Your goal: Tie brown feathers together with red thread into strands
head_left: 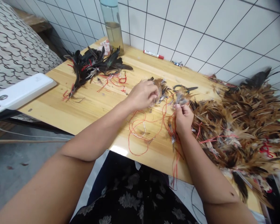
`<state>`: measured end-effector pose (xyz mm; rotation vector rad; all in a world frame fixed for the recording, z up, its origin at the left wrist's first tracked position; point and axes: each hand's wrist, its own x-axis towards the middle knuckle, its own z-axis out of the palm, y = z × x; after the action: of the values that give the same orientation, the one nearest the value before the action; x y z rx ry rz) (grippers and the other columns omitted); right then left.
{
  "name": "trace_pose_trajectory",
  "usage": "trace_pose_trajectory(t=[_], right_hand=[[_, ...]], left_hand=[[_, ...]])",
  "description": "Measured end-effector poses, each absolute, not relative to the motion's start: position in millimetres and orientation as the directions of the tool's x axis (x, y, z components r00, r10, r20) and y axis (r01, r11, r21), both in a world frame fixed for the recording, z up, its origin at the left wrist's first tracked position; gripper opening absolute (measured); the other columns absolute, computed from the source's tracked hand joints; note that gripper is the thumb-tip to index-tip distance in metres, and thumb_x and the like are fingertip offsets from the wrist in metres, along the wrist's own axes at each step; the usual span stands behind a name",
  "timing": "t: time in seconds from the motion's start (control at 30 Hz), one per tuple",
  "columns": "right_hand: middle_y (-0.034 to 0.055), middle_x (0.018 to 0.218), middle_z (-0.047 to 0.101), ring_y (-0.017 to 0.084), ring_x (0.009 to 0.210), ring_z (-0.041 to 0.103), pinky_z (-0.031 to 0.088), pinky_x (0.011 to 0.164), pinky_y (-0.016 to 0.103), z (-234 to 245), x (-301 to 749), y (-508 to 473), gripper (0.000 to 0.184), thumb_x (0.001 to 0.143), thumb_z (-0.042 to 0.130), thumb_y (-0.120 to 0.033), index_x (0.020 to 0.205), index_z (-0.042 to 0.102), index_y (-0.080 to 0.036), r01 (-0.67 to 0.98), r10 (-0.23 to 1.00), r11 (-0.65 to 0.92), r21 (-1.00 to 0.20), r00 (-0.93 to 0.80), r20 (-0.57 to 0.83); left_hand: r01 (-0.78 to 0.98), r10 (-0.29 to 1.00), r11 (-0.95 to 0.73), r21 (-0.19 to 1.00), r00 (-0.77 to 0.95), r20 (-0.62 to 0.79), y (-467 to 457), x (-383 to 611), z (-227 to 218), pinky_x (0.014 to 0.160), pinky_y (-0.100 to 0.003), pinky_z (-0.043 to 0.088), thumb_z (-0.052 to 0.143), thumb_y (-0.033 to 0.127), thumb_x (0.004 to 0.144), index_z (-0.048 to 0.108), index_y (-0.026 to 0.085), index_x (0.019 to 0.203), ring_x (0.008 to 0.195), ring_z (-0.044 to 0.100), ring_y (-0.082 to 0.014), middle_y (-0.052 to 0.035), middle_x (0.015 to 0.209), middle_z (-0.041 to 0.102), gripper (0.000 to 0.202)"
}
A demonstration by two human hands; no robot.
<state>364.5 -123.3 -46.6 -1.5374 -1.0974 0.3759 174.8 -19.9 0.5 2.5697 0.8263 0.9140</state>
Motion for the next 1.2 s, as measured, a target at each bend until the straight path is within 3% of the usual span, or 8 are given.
trace_pose_trajectory(t=[0.2,0.37,0.47,0.6,0.7,0.8,0.97,1.2], right_hand=[[0.0013,0.068,0.064,0.014,0.064,0.053,0.043,0.062,0.028,-46,359,-126,0.029,0.082,0.056,-0.045,0.066,0.055,-0.02,0.465,0.824,0.081,-0.882,0.467,0.322],[-0.0014,0.062,0.056,0.012,0.057,0.045,0.037,0.057,0.027,-45,359,-127,0.028,0.081,0.056,-0.043,0.065,0.055,-0.02,0.491,0.839,0.047,-0.87,0.454,0.301],[-0.0014,0.062,0.055,0.013,0.059,0.046,0.038,0.058,0.027,-45,358,-128,0.026,0.082,0.056,-0.042,0.067,0.057,-0.02,0.489,0.856,0.052,-0.871,0.428,0.291],[-0.0016,0.061,0.054,0.013,0.058,0.047,0.039,0.058,0.027,-44,357,-129,0.025,0.083,0.055,-0.04,0.069,0.059,-0.02,0.479,0.872,0.053,-0.876,0.405,0.274],[-0.0016,0.06,0.054,0.013,0.058,0.047,0.039,0.058,0.027,-44,357,-129,0.025,0.083,0.055,-0.04,0.068,0.058,-0.02,0.485,0.874,0.056,-0.873,0.398,0.277],[-0.0018,0.06,0.054,0.013,0.058,0.046,0.038,0.057,0.027,-42,356,-129,0.025,0.082,0.055,-0.04,0.068,0.06,-0.02,0.498,0.875,0.059,-0.865,0.392,0.284],[-0.0042,0.055,0.044,0.011,0.054,0.039,0.033,0.055,0.026,-39,355,-130,0.026,0.08,0.057,-0.037,0.06,0.056,-0.019,0.54,0.877,0.05,-0.84,0.378,0.295],[-0.0037,0.056,0.043,0.012,0.056,0.04,0.034,0.057,0.027,-42,355,-127,0.027,0.077,0.059,-0.034,0.055,0.052,-0.02,0.553,0.896,0.098,-0.828,0.312,0.315]], left_hand=[[0.498,0.595,-0.787,0.363,0.768,0.238,-9,167,-6,0.075,-0.03,0.044,0.064,0.019,0.069,0.07,0.018,0.077,0.076,0.059,-0.0181,-0.0033,0.075,0.065,0.01],[0.519,0.597,-0.786,0.336,0.779,0.192,-18,175,-11,0.073,-0.029,0.044,0.059,0.013,0.069,0.067,0.018,0.07,0.077,0.059,-0.019,-0.0055,0.075,0.064,0.01],[0.489,0.619,-0.764,0.421,0.739,0.267,-18,174,-6,0.073,-0.028,0.044,0.055,0.011,0.072,0.064,0.016,0.071,0.075,0.058,-0.0172,-0.0049,0.075,0.063,0.011],[0.367,0.716,-0.633,0.681,0.612,0.335,-20,175,0,0.066,-0.024,0.043,0.057,0.019,0.078,0.061,0.015,0.078,0.067,0.054,-0.0117,-0.0006,0.072,0.062,0.005],[0.244,0.783,-0.452,0.858,0.569,0.251,-24,181,1,0.057,-0.021,0.039,0.06,0.022,0.078,0.056,0.015,0.077,0.057,0.05,-0.0085,0.002,0.065,0.059,0.008],[0.155,0.809,-0.245,0.957,0.577,0.114,-32,189,-1,0.054,-0.02,0.039,0.06,0.018,0.078,0.052,0.016,0.074,0.053,0.05,-0.0074,0.0024,0.061,0.058,0.01],[0.047,0.773,-0.034,0.998,0.634,-0.004,-45,201,-8,0.057,-0.019,0.044,0.062,0.016,0.081,0.05,0.015,0.074,0.056,0.058,-0.0069,0.0006,0.064,0.063,0.013],[0.078,0.79,-0.175,0.981,0.606,0.093,-49,210,-20,0.058,-0.02,0.043,0.058,0.015,0.08,0.05,0.016,0.077,0.059,0.057,-0.0077,0.0024,0.064,0.062,0.009]])
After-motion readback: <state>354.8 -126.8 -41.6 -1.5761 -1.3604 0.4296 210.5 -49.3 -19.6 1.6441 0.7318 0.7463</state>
